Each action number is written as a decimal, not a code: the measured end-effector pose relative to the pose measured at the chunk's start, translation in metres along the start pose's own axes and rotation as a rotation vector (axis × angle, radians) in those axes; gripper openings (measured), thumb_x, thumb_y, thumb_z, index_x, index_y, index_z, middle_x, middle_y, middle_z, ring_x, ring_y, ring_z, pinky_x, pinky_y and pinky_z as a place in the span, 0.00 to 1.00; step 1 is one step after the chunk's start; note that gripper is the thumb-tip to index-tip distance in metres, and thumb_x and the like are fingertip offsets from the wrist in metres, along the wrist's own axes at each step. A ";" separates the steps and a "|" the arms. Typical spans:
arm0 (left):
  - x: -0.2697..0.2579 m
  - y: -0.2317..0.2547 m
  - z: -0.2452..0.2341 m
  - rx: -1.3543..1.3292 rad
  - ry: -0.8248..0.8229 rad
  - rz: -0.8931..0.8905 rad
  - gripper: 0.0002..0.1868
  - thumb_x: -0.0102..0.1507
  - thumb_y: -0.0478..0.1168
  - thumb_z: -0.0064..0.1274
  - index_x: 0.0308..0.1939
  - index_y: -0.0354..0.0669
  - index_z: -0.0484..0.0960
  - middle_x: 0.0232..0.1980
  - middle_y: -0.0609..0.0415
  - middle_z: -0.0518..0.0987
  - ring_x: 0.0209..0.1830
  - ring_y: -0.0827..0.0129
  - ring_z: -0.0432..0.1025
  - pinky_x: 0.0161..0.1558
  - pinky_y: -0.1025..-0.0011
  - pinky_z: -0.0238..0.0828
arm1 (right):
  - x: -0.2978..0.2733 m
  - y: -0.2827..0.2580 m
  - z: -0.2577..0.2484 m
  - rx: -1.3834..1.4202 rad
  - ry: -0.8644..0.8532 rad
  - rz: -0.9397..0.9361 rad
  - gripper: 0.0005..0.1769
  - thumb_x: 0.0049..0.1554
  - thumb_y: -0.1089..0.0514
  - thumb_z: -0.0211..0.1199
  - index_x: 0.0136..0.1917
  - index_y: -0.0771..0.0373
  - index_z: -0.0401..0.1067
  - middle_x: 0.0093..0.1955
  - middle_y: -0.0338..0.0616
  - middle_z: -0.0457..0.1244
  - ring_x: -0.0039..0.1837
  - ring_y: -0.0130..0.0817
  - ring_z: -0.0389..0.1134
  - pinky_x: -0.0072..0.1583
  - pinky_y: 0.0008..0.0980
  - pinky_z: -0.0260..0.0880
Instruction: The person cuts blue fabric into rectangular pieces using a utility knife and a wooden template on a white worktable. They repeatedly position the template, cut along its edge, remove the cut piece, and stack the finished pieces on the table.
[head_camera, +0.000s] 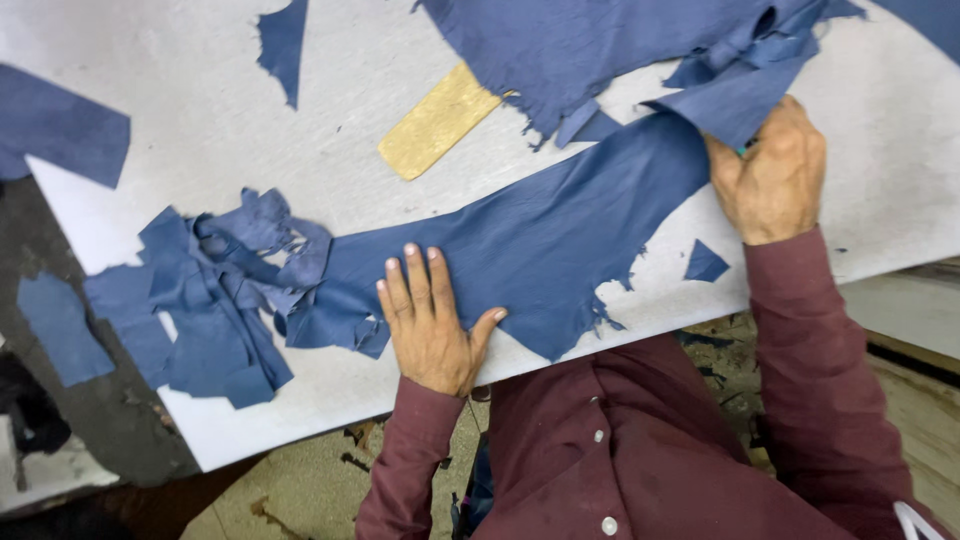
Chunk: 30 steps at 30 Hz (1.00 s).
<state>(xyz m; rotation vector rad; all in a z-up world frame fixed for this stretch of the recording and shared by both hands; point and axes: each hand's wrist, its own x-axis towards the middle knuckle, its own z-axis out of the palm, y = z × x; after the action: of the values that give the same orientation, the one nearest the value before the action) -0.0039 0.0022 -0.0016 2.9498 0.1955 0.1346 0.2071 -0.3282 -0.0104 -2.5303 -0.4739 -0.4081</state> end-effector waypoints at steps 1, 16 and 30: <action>-0.001 0.001 0.001 0.008 0.000 0.004 0.59 0.61 0.76 0.46 0.79 0.34 0.53 0.82 0.34 0.47 0.83 0.39 0.38 0.78 0.40 0.34 | 0.001 0.004 0.000 -0.022 -0.036 0.007 0.14 0.67 0.60 0.71 0.44 0.70 0.72 0.40 0.49 0.65 0.37 0.39 0.64 0.45 0.39 0.68; 0.027 0.034 0.011 -0.025 -0.090 -0.043 0.62 0.61 0.81 0.34 0.81 0.36 0.47 0.84 0.40 0.43 0.85 0.49 0.35 0.79 0.46 0.27 | -0.028 0.021 -0.046 -0.224 0.036 0.078 0.15 0.63 0.62 0.67 0.62 0.65 0.69 0.64 0.52 0.62 0.34 0.36 0.67 0.37 0.34 0.67; 0.028 -0.083 -0.014 0.022 -0.036 0.012 0.44 0.70 0.61 0.48 0.82 0.43 0.53 0.84 0.49 0.50 0.83 0.45 0.43 0.79 0.45 0.40 | -0.039 -0.167 0.034 -0.232 -0.331 -0.604 0.29 0.57 0.60 0.62 0.73 0.59 0.69 0.76 0.49 0.60 0.21 0.19 0.53 0.23 0.22 0.57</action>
<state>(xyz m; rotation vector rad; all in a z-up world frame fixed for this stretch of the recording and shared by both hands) 0.0119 0.0897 -0.0013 2.9735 0.1753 0.0819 0.1107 -0.1859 0.0209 -2.6445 -1.4044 -0.2639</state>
